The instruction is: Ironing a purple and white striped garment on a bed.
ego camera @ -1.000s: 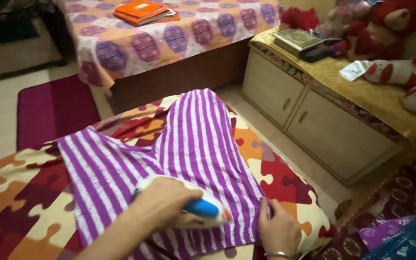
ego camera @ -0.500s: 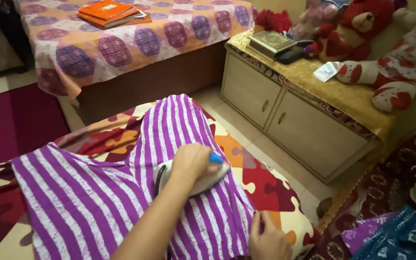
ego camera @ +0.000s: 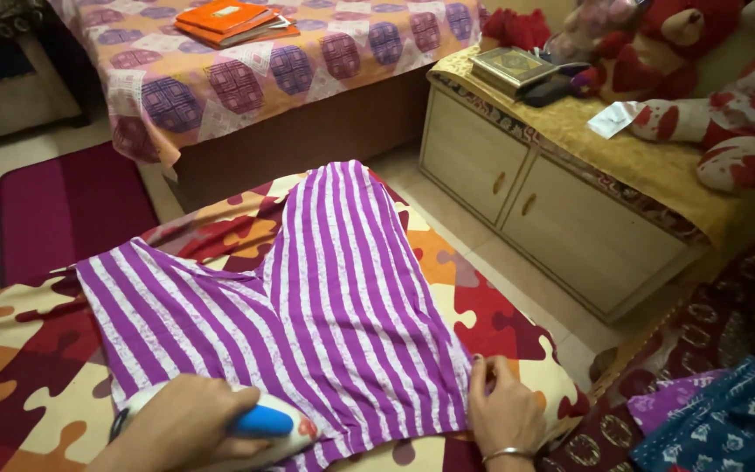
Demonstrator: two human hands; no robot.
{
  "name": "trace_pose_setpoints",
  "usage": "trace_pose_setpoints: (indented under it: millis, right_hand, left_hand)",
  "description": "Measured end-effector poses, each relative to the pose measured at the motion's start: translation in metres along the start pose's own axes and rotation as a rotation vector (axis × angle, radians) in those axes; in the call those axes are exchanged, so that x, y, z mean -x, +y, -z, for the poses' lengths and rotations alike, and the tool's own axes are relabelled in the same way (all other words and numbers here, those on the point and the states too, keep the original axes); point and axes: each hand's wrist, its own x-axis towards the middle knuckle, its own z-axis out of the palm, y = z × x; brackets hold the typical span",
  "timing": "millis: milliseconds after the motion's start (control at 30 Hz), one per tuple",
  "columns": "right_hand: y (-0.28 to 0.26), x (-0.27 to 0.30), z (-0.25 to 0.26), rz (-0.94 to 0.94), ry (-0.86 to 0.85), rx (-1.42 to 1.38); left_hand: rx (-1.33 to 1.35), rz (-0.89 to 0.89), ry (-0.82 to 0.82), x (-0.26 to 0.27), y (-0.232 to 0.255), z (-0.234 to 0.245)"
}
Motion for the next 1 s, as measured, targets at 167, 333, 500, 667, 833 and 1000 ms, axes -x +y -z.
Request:
trace_pose_setpoints:
  millis: [167, 333, 500, 667, 833, 1000]
  right_hand:
    - [-0.019, 0.025, -0.006, 0.791, 0.304, -0.483]
    - [-0.059, 0.066, -0.074, 1.469, -0.028, -0.688]
    - [-0.105, 0.105, -0.059, 1.690, -0.112, -0.672]
    - [-0.112, 0.121, -0.051, 1.587, -0.117, -0.629]
    - [-0.107, 0.155, -0.072, 1.644, -0.003, -0.643]
    - [-0.096, 0.189, -0.124, 1.691, -0.228, -0.659]
  left_hand:
    - [0.013, 0.491, -0.041, -0.006, 0.004, 0.018]
    - [-0.067, 0.826, 0.398, -0.050, -0.077, 0.019]
    - [-0.068, 0.960, 0.508, -0.048, -0.099, 0.020]
    - [0.035, 0.944, 0.412, -0.004, -0.079, 0.001]
    - [0.273, 1.100, 0.278, 0.058, -0.104, 0.001]
    - [0.324, 1.159, 0.231, 0.096, -0.126, 0.026]
